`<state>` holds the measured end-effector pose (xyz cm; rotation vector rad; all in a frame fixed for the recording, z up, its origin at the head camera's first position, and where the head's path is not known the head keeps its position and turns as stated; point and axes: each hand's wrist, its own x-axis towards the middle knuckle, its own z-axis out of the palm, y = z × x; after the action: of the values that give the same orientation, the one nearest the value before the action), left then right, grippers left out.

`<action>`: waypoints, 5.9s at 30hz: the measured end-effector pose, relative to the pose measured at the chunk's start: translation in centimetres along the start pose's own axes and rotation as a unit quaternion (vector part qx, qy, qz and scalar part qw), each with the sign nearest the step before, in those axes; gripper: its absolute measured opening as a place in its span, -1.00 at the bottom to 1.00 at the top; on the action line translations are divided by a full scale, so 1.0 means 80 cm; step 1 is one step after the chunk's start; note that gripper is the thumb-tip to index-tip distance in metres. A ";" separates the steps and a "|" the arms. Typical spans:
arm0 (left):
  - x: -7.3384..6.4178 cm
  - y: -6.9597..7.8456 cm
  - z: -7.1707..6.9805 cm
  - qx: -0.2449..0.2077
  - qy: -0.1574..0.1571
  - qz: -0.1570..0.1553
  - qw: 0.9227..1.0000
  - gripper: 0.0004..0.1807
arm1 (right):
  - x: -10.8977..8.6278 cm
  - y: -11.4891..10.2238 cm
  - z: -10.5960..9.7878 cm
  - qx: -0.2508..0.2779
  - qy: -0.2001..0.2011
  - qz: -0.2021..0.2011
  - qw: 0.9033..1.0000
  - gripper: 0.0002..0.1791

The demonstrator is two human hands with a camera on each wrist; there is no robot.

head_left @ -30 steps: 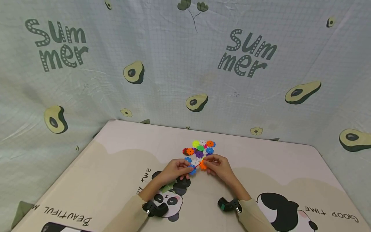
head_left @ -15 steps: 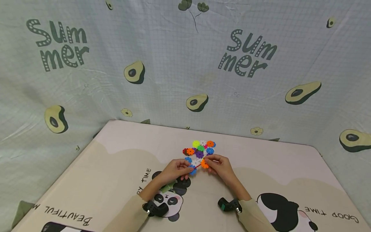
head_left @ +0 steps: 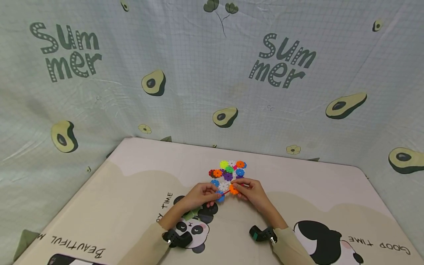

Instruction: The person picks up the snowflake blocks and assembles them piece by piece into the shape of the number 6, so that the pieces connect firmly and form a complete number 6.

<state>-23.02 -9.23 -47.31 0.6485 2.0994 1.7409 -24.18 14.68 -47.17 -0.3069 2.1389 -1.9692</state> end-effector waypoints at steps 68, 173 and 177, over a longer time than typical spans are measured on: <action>0.002 -0.002 0.005 0.027 -0.020 0.014 0.999 -0.77 | -0.004 0.005 0.000 -0.035 -0.033 -0.013 0.999 -0.64; 0.002 -0.001 0.003 -0.035 -0.023 0.026 0.999 -0.71 | -0.004 0.003 -0.033 -0.003 0.004 -0.027 1.000 -0.69; 0.002 -0.003 0.002 -0.024 -0.025 0.028 0.999 -0.72 | -0.004 0.002 -0.033 -0.010 -0.004 -0.028 1.000 -0.70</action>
<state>-23.10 -9.01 -47.55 0.7347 2.0183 1.7799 -24.68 17.30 -47.14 -0.3822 2.1701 -1.9733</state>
